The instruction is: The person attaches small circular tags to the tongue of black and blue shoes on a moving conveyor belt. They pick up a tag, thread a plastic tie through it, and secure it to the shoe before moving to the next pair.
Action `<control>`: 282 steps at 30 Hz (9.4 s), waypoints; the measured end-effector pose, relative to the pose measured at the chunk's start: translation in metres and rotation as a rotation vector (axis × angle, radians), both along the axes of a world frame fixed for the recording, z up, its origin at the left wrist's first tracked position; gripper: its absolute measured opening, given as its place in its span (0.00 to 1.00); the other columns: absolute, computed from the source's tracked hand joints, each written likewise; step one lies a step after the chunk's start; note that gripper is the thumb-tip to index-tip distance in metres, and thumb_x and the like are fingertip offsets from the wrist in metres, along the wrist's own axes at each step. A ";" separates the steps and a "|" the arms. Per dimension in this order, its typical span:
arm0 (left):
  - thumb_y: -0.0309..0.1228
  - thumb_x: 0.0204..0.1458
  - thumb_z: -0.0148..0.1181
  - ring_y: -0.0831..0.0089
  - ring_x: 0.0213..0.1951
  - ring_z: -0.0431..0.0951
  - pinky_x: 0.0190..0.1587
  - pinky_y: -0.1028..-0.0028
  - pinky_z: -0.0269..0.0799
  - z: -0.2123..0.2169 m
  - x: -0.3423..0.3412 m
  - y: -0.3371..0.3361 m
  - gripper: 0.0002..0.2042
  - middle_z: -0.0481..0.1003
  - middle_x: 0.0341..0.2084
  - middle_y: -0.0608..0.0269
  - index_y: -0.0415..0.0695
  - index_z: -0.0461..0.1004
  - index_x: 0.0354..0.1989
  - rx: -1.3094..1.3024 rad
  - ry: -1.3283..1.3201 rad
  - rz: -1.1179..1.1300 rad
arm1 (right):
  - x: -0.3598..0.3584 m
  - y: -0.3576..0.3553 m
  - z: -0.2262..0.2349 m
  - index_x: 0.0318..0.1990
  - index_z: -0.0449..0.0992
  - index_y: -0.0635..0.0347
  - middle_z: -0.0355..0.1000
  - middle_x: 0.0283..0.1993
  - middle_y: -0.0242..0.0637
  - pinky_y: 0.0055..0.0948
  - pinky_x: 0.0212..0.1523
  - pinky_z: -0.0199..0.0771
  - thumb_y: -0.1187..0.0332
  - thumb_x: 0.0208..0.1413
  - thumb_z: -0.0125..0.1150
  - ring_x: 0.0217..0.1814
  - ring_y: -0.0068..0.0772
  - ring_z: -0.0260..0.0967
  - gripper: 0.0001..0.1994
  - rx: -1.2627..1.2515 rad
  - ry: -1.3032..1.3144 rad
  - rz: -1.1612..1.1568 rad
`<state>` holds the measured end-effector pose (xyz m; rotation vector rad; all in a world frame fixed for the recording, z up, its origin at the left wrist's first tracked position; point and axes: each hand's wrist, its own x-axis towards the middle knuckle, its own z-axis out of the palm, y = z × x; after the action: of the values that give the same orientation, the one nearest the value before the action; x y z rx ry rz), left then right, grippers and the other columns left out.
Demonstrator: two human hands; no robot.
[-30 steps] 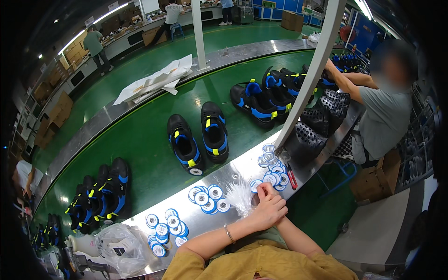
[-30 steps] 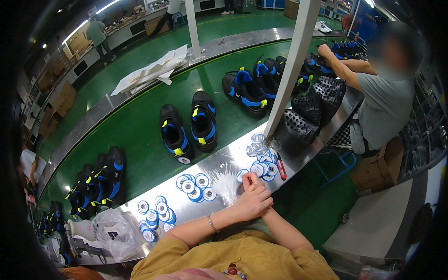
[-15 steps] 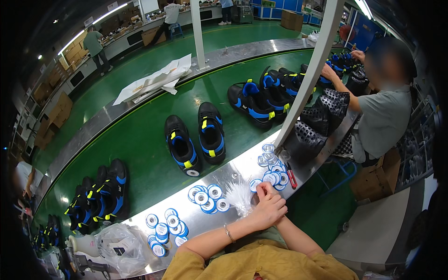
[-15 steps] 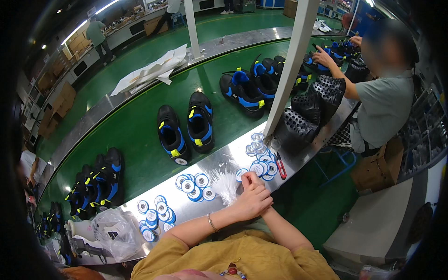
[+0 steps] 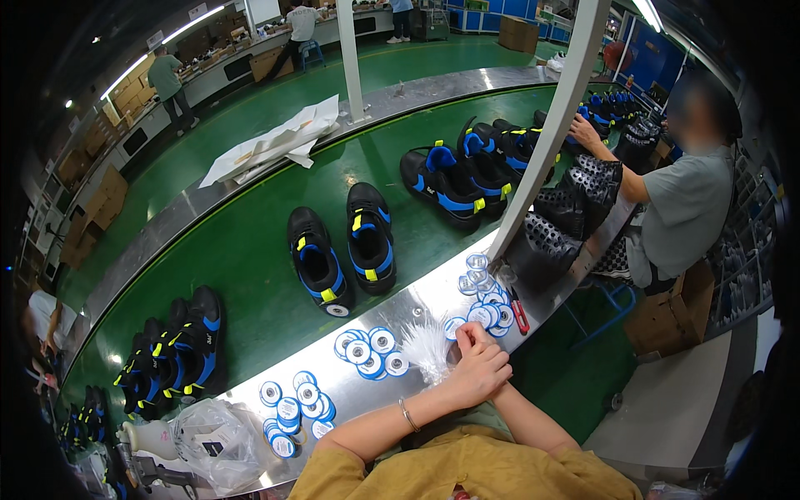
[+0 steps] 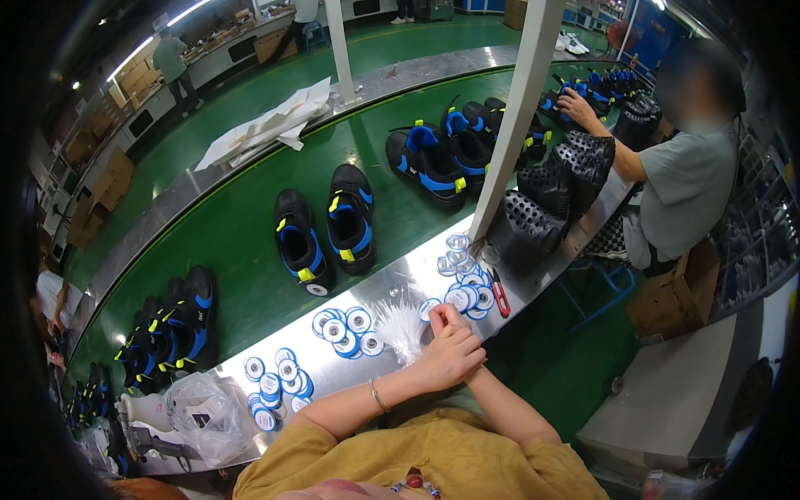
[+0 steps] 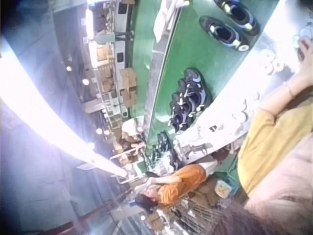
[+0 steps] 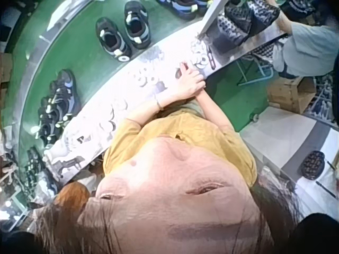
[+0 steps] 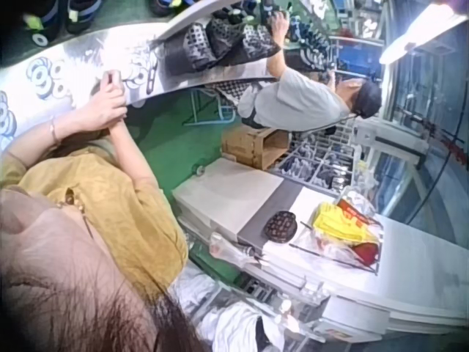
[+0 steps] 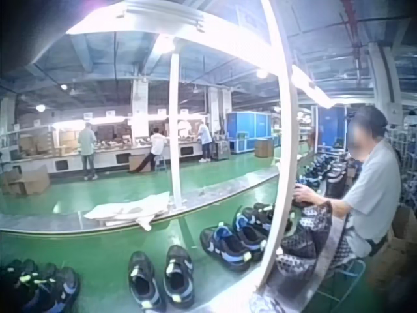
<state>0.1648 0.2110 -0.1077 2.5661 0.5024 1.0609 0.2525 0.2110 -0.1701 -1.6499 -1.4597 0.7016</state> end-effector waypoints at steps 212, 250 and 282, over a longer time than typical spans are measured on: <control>0.20 0.42 0.57 0.56 0.52 0.71 0.55 0.63 0.66 0.012 -0.120 0.258 0.16 0.74 0.46 0.54 0.39 0.75 0.43 0.155 0.121 0.674 | -0.054 0.254 0.037 0.47 0.66 0.62 0.73 0.36 0.43 0.35 0.39 0.73 0.70 0.49 0.66 0.37 0.42 0.73 0.19 0.268 -0.169 0.283; 0.22 0.44 0.61 0.55 0.53 0.70 0.58 0.65 0.65 -0.077 -0.128 0.232 0.30 0.68 0.51 0.47 0.32 0.64 0.60 -0.558 -0.394 0.961 | -0.073 0.254 0.074 0.41 0.70 0.60 0.69 0.39 0.45 0.44 0.38 0.74 0.75 0.48 0.56 0.38 0.53 0.72 0.11 0.510 -0.271 0.465; 0.28 0.42 0.57 0.48 0.64 0.62 0.64 0.63 0.59 -0.076 -0.121 0.210 0.34 0.64 0.59 0.39 0.56 0.66 0.64 -0.667 -0.459 0.807 | -0.024 0.216 0.088 0.39 0.75 0.55 0.73 0.34 0.45 0.39 0.34 0.77 0.69 0.53 0.56 0.37 0.47 0.75 0.07 0.428 -0.532 0.634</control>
<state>0.0433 0.4208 -0.1841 1.4687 1.5111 1.3513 0.2281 0.4269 -0.0817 -1.0687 -2.3722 0.2285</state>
